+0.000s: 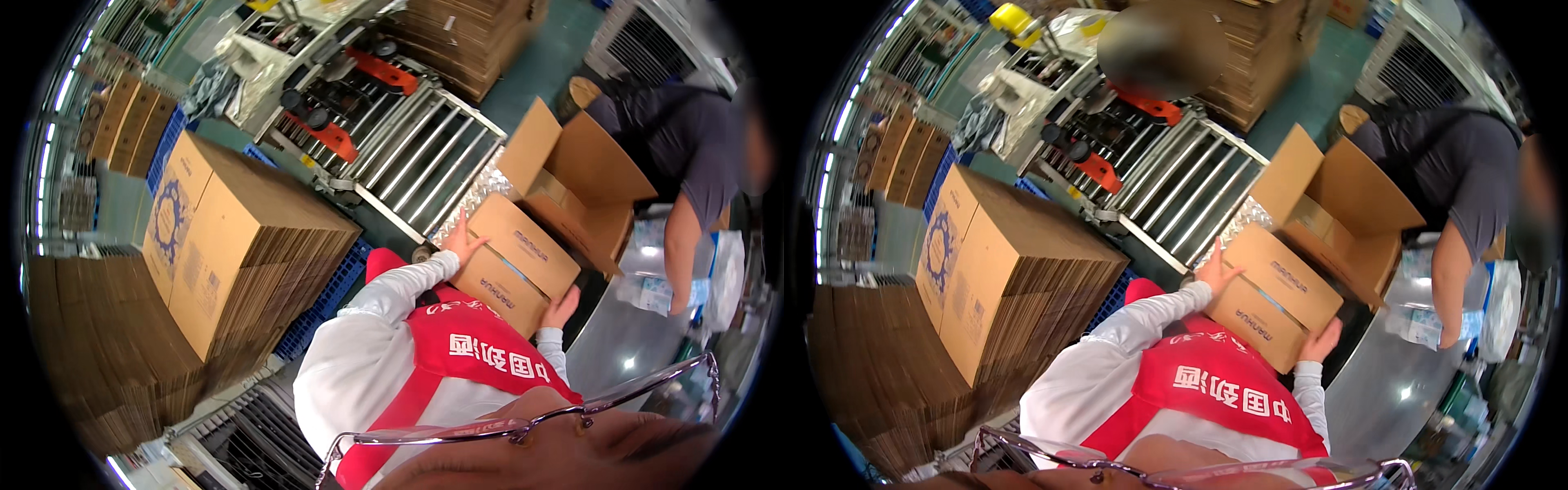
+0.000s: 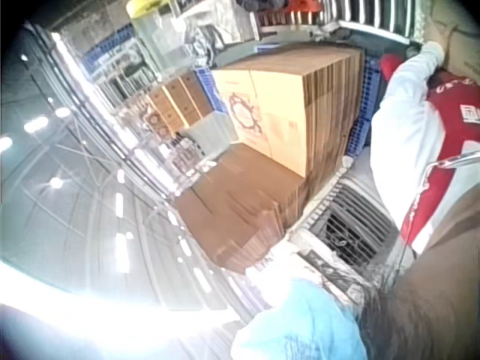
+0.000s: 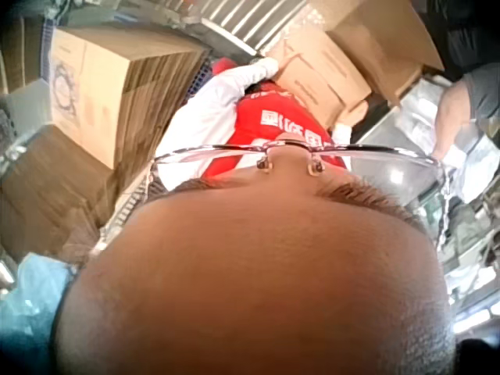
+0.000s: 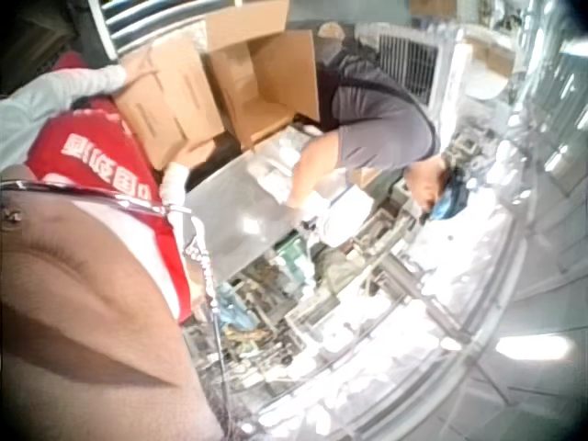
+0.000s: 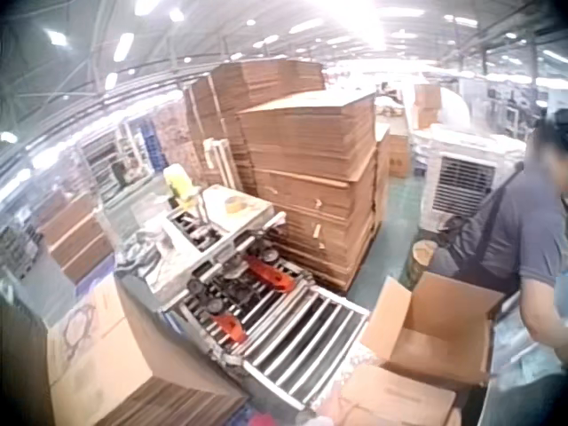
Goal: The person packs packages of tissues into cardboard boxes by hand, then places the boxes on a conveyor belt and folds down the box flaps.
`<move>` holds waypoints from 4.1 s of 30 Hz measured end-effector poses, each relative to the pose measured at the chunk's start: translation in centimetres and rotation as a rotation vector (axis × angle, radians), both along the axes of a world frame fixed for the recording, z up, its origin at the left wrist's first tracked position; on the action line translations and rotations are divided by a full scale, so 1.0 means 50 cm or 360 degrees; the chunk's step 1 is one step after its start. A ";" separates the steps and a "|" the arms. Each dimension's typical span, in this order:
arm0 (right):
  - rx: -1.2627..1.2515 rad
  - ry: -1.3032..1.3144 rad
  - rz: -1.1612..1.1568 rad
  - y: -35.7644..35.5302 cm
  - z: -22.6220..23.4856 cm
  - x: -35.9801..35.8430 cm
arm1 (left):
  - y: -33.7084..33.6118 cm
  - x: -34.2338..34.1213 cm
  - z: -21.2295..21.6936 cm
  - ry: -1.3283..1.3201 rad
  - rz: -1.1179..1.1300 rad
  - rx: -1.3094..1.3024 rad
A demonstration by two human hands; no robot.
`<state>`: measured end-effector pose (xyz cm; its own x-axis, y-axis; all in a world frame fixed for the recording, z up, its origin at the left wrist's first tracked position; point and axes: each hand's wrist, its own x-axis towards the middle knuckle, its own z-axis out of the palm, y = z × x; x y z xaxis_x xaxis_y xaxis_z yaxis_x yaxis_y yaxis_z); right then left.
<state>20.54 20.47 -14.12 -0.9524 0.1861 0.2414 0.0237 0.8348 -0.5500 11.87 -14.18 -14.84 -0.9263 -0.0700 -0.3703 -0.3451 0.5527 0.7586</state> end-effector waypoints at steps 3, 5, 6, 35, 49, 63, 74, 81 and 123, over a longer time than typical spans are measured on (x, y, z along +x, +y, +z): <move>-0.1132 -0.0627 -0.0889 0.023 -0.182 0.045 | -0.013 -0.031 -0.031 0.0044 -0.0081 0.0094; -0.1573 -0.0299 -0.0836 -0.099 -0.165 0.044 | -0.081 -0.069 -0.039 0.0114 -0.0152 0.0096; -0.1339 -0.0441 -0.0826 -0.126 -0.161 0.048 | -0.126 -0.103 -0.019 0.0002 -0.0241 0.0080; -0.0780 -0.0587 0.0854 -0.952 -0.215 -0.593 | -0.674 -0.432 0.029 0.1162 0.0024 -0.1160; 0.0026 -0.2263 0.0128 0.146 -0.296 0.175 | -0.794 0.456 0.299 0.0329 0.0971 -0.1867; -0.0902 -0.0557 0.0978 -0.144 -0.081 0.076 | 0.004 0.351 0.904 0.2813 -0.0706 -0.2106; -0.0135 0.0270 0.0046 0.153 0.474 0.258 | -0.345 -0.098 0.597 0.1791 0.1068 0.0739; -0.1608 0.0850 -0.0639 0.061 0.243 0.167 | -0.360 -0.064 0.294 0.1084 0.0404 0.0887; -0.0980 0.0020 -0.0117 0.234 0.271 -0.041 | 0.253 0.056 0.334 0.0732 -0.1605 -0.0200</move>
